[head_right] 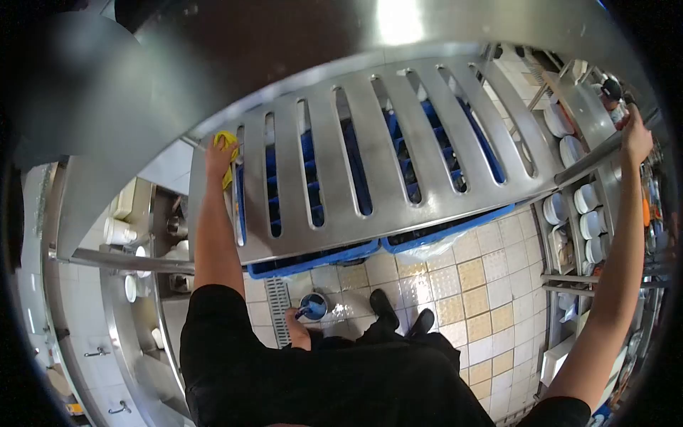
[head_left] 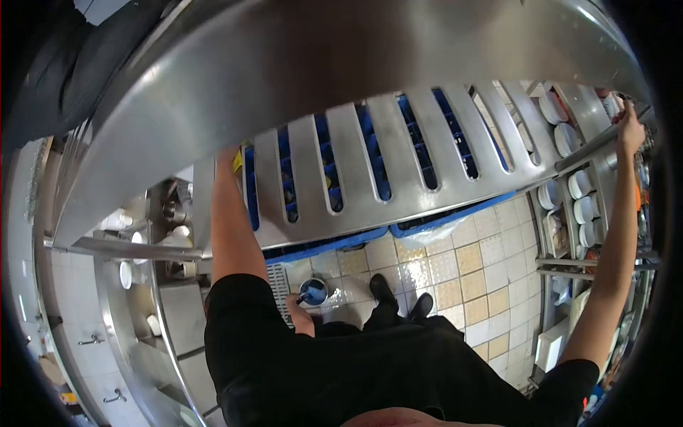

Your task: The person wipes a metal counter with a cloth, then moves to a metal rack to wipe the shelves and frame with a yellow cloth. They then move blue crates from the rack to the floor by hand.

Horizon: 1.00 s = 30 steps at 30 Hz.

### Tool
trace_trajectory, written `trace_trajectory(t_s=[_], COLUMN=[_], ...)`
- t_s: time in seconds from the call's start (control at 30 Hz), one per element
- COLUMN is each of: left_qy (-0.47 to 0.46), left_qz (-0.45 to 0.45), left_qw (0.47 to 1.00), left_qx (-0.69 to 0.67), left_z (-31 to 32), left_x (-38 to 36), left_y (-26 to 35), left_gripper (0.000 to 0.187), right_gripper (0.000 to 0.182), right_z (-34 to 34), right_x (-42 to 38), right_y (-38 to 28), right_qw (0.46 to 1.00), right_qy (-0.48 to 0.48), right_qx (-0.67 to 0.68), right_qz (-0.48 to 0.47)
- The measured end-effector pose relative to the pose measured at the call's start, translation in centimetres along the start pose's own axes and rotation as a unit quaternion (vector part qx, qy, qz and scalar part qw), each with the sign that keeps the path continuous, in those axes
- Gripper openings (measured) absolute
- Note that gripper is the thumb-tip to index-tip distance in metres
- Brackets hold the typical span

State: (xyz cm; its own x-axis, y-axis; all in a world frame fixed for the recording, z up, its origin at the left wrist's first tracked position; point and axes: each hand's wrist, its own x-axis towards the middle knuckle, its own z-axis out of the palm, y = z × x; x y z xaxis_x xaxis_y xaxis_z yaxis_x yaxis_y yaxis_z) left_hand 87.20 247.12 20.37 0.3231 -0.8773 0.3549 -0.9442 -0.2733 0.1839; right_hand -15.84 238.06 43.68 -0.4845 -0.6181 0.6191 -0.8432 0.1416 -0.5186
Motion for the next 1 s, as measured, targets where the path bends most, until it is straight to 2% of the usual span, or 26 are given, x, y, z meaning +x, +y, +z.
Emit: trace_trajectory(t_s=[0.23,0.27,0.37,0.47,0.57,0.67,0.77,0.8,0.83,0.9,0.93,1.0], left_qy=[-0.033,-0.031,-0.058,-0.042,-0.084,-0.112,-0.051,-0.036,-0.043,-0.058,-0.067,-0.047], left_qz=[-0.087,-0.07,-0.049,-0.111,-0.161,-0.181,-0.106,-0.079,-0.09,-0.11,-0.112,-0.082], left_qw=[0.989,0.996,0.997,0.992,0.983,0.975,0.986,0.987,0.987,0.986,0.984,0.988], left_qx=[-0.116,-0.049,-0.011,-0.035,0.036,0.061,0.115,0.136,0.129,0.112,0.118,0.122], left_z=[-4.8,-5.7,-8.0,-9.2,-10.7,-9.8,-6.5,-5.1,-5.0,-4.5,-4.2,-2.3], left_x=[-9.3,-11.1,-16.2,-20.0,-19.2,-16.0,-11.9,-10.3,-8.6,-5.7,-4.3,-1.2], left_y=[2.1,2.5,2.7,3.0,5.4,6.5,5.2,4.3,4.5,5.1,5.2,3.6], left_gripper=[0.074,0.077,0.077,0.076,0.076,0.072,0.065,0.061,0.061,0.062,0.061,0.06], right_gripper=[0.052,0.052,0.051,0.049,0.049,0.05,0.049,0.05,0.05,0.051,0.05,0.049], right_z=[0.8,0.9,0.1,0.0,0.4,0.3,0.3,0.2,-0.1,-0.9,-0.9,-1.3], right_x=[0.2,0.1,-0.7,-1.1,-0.6,-0.8,-0.6,-0.8,-1.3,-1.7,-1.6,-1.9], right_y=[0.0,0.0,-1.6,-1.6,-0.9,-1.3,-1.1,-1.0,-1.4,-2.2,-2.0,-3.0], right_qw=[0.999,0.997,0.997,0.992,0.994,0.987,0.989,0.991,0.992,0.993,0.998,0.994], right_qy=[0.0,-0.018,-0.027,-0.025,-0.016,-0.024,-0.014,-0.012,-0.011,-0.024,-0.014,-0.03], right_qx=[0.037,0.06,0.062,0.118,0.11,0.145,0.127,0.123,0.12,0.111,0.066,0.086], right_qz=[0.038,0.039,0.026,0.04,0.019,0.07,0.076,0.05,0.024,0.035,0.016,0.052])
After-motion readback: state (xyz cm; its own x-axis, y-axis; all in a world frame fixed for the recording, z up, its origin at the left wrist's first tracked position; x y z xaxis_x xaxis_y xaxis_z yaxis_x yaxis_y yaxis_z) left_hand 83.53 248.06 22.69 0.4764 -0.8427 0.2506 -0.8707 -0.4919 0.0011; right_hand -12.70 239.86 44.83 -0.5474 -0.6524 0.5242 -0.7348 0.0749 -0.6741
